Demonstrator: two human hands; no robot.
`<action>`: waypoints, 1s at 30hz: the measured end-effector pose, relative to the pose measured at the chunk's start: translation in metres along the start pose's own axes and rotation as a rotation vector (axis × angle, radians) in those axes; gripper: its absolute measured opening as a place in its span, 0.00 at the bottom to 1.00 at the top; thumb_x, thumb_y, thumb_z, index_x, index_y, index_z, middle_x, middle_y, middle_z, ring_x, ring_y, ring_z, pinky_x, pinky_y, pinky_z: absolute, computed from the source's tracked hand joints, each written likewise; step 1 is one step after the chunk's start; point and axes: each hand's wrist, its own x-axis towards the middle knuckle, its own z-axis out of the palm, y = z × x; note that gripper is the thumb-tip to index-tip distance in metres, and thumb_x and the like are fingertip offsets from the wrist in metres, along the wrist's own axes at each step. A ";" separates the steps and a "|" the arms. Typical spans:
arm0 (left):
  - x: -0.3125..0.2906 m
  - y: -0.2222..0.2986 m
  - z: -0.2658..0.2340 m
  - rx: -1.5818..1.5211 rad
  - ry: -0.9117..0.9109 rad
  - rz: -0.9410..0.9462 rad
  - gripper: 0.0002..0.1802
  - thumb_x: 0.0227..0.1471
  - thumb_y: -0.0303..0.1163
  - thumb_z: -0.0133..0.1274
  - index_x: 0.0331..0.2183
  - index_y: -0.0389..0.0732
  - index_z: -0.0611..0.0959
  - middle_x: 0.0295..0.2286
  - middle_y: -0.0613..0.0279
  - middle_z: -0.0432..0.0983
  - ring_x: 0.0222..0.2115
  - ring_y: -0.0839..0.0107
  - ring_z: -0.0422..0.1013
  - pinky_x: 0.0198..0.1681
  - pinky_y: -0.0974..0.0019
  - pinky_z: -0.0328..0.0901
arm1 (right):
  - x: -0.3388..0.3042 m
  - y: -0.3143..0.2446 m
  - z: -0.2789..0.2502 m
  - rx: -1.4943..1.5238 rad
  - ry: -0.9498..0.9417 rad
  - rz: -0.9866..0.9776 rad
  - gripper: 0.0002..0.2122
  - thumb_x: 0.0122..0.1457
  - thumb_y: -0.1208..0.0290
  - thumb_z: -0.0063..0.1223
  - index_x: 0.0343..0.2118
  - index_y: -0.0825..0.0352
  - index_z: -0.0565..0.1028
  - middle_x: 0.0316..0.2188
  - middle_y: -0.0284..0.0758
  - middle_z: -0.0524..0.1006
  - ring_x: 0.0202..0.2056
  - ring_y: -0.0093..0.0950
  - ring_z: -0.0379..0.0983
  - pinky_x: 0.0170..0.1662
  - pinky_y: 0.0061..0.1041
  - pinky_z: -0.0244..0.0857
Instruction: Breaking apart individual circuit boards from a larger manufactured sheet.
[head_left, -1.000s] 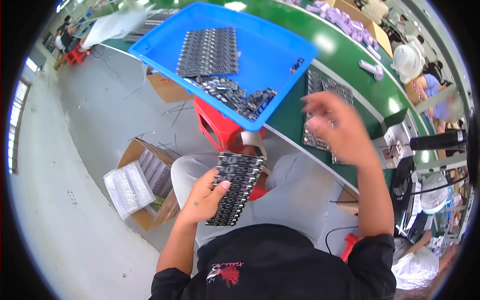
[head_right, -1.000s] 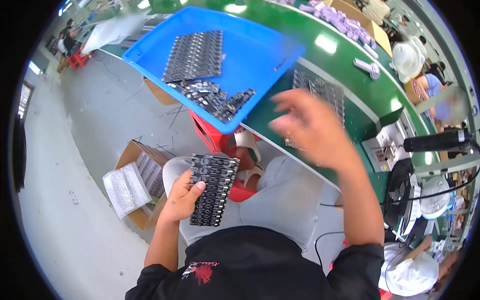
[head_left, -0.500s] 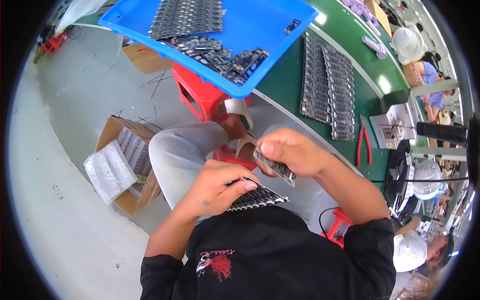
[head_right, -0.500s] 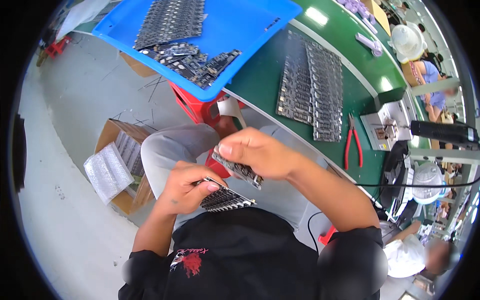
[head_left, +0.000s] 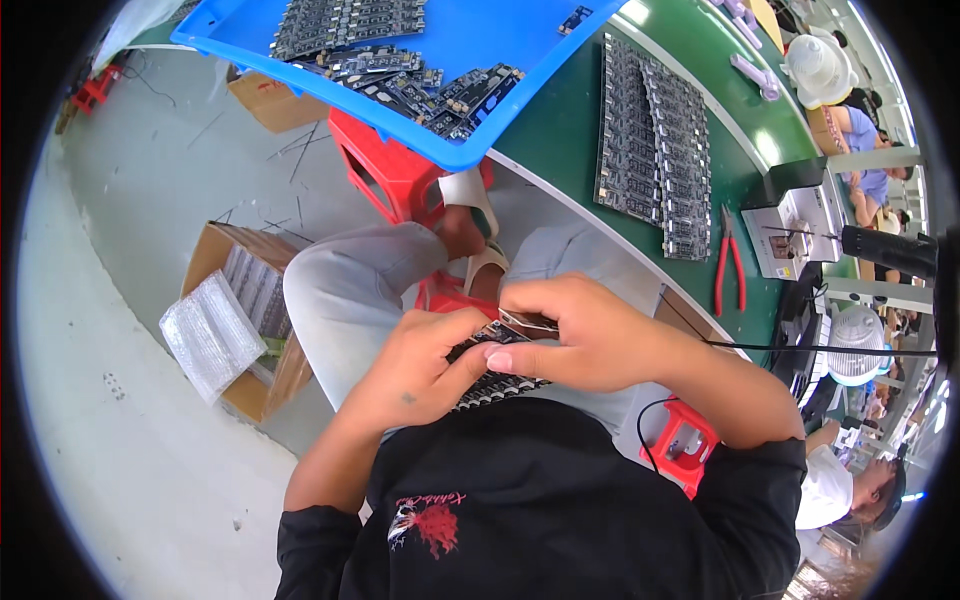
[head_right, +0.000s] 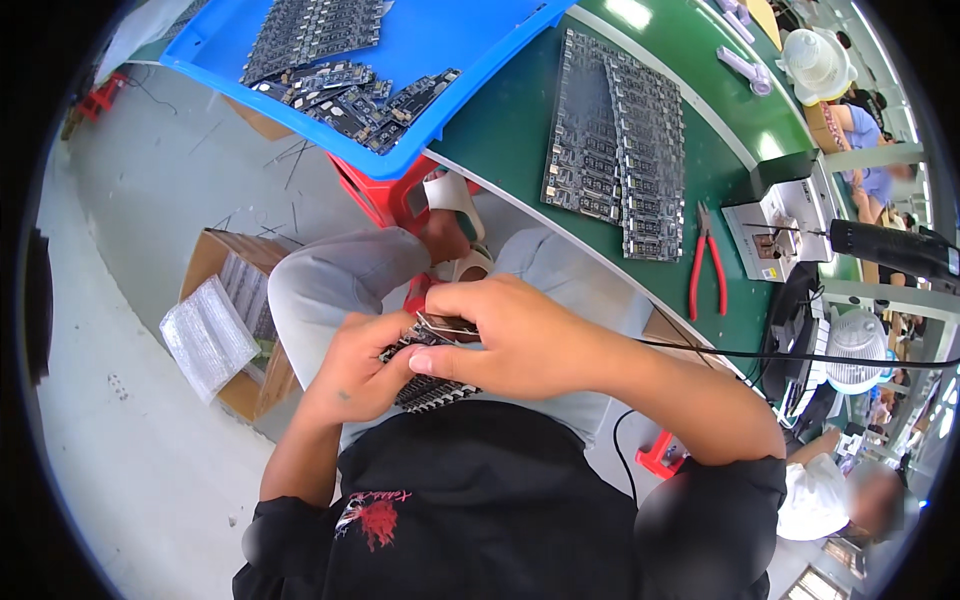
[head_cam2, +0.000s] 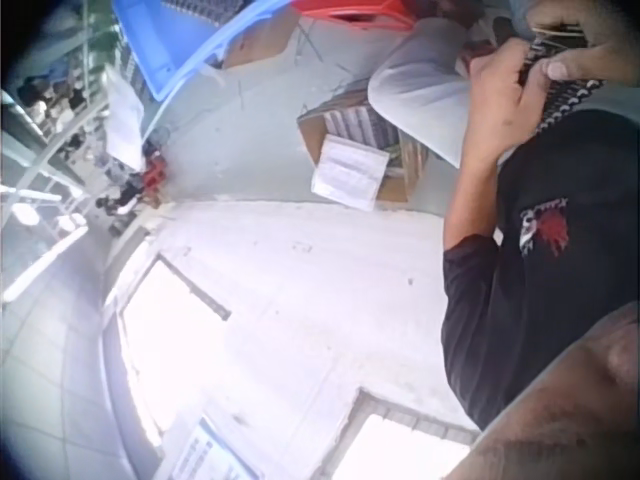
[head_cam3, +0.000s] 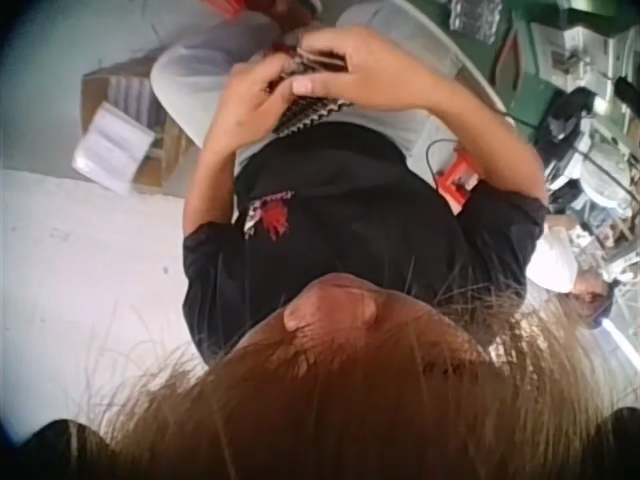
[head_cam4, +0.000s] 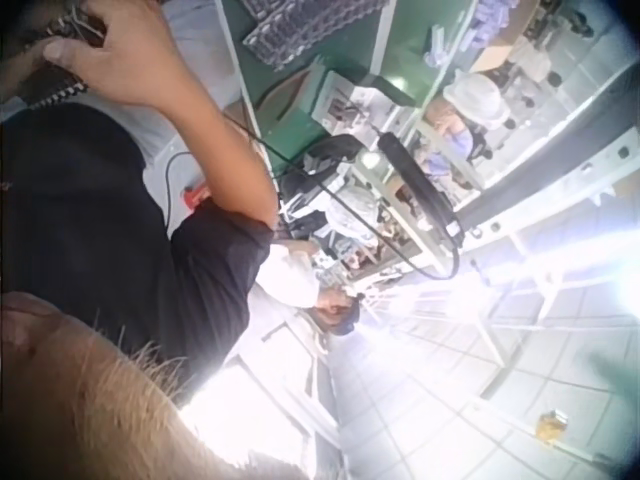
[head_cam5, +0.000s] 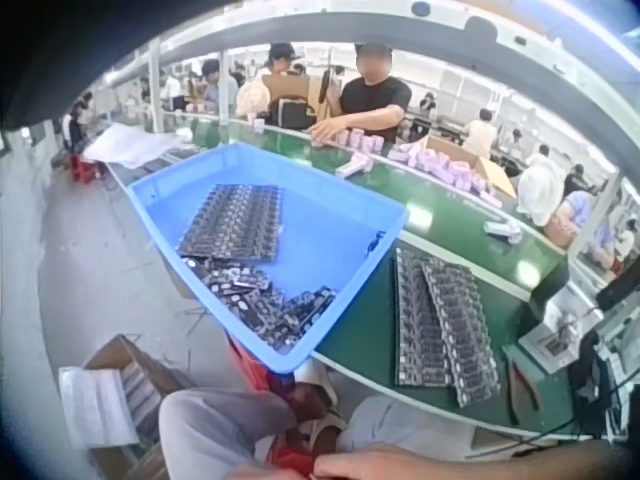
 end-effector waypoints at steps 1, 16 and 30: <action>0.000 0.002 0.000 0.012 0.000 0.026 0.05 0.54 0.26 0.58 0.32 0.35 0.79 0.21 0.52 0.73 0.21 0.53 0.71 0.25 0.61 0.63 | 0.001 -0.002 -0.003 -0.072 -0.053 -0.013 0.15 0.59 0.62 0.63 0.29 0.67 0.70 0.22 0.33 0.68 0.26 0.23 0.65 0.31 0.28 0.59; -0.007 -0.034 -0.007 0.026 0.017 0.088 0.11 0.61 0.35 0.53 0.31 0.36 0.80 0.20 0.55 0.73 0.19 0.58 0.71 0.25 0.62 0.64 | 0.013 0.045 0.002 0.885 -0.038 0.071 0.18 0.66 0.53 0.52 0.33 0.66 0.73 0.26 0.35 0.76 0.28 0.23 0.72 0.32 0.23 0.64; -0.017 -0.026 -0.006 0.104 -0.069 0.179 0.07 0.51 0.27 0.61 0.27 0.37 0.79 0.21 0.55 0.73 0.21 0.53 0.71 0.25 0.57 0.64 | 0.013 0.015 0.004 -0.169 -0.267 -0.233 0.11 0.62 0.64 0.60 0.30 0.68 0.75 0.23 0.36 0.75 0.25 0.32 0.72 0.28 0.30 0.63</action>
